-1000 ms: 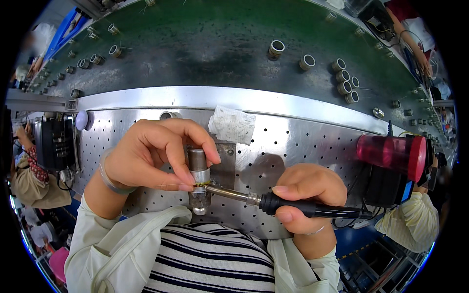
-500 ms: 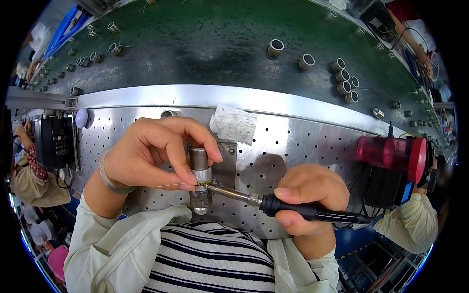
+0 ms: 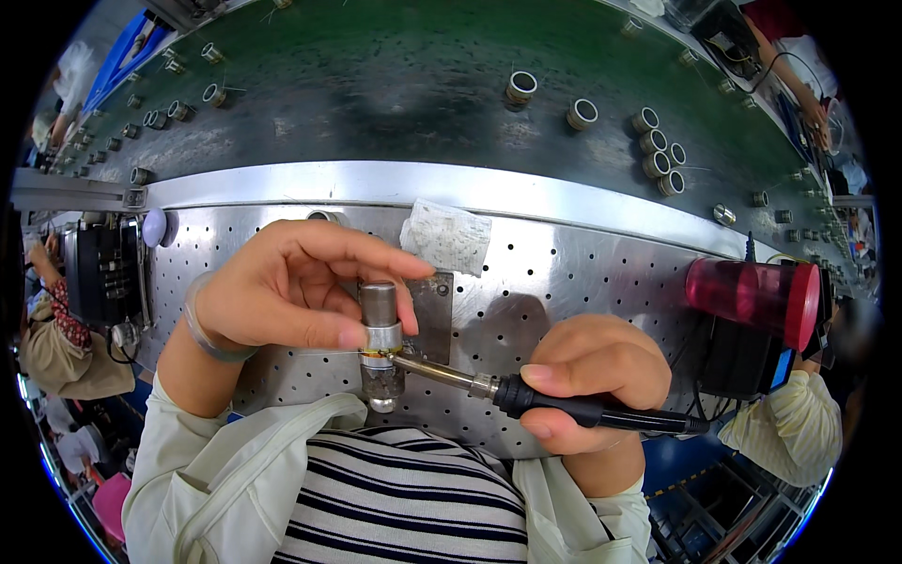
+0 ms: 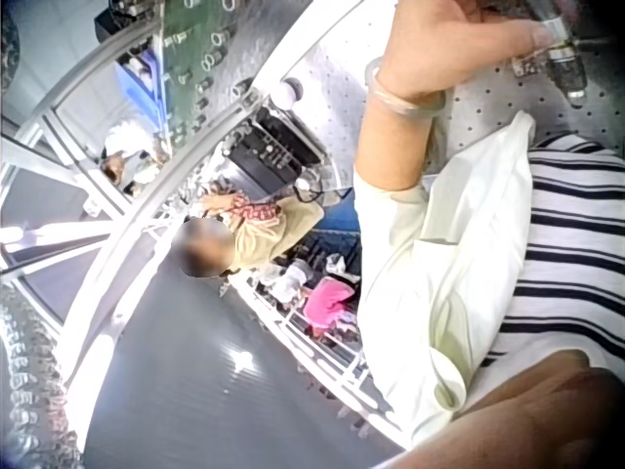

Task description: The person uses a soldering iron to apply solder to small cylindrical metal components held in a fixture. They repeatedly pick up components from a green workbench, secure them in the fixture, solder them, and then place them back on the table.

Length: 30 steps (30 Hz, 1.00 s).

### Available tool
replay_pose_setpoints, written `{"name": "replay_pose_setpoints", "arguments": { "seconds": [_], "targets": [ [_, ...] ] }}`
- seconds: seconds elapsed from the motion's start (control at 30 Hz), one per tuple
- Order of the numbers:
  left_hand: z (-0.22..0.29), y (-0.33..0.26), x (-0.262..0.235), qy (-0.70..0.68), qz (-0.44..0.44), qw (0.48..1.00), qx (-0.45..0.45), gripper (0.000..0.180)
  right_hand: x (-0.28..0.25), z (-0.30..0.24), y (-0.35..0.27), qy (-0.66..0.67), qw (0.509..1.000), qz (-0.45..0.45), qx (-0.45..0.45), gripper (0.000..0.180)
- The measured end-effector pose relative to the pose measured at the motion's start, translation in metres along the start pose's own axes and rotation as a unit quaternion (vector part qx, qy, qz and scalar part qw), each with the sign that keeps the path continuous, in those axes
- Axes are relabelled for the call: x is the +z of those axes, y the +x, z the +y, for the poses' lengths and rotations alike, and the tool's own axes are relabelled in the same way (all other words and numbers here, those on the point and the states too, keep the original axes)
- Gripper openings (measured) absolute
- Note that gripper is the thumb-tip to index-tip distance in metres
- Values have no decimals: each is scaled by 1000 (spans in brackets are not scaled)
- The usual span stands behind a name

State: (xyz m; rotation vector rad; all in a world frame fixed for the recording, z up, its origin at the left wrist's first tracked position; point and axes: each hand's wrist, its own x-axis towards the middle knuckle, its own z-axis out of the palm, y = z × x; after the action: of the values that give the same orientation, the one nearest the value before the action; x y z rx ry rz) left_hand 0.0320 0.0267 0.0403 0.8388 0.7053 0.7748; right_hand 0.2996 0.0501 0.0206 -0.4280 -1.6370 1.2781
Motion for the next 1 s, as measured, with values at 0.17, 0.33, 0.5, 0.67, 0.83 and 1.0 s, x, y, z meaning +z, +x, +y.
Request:
{"name": "replay_pose_setpoints", "arguments": {
  "seconds": [0.17, 0.33, 0.5, 0.67, 0.83, 1.0],
  "targets": [
    [0, 2, 5, -2, 13, 1000, 6, 61, 0, 0, -1, 4, 1000, 6, -7, 25],
    [-1, 3, -1, -22, 0, 999, -28, 65, -5, 6, -8, 91, 994, 52, 4, 24],
    [-11, 4, -10, 6, -4, 999, 35, 64, -7, 6, -7, 117, 992, 52, 13, 24],
    [-10, 7, -9, -34, -31, 999, 5, 61, -1, 4, -6, 130, 988, 75, 32, 26],
    [-9, 6, -7, -38, -21, 999, -11, 61, 0, 4, -8, 115, 989, 75, 46, 24],
    [-10, 6, -5, -42, 8, 999, -24, 63, -3, 5, -6, 115, 992, 32, 42, 23]
  ]
}}
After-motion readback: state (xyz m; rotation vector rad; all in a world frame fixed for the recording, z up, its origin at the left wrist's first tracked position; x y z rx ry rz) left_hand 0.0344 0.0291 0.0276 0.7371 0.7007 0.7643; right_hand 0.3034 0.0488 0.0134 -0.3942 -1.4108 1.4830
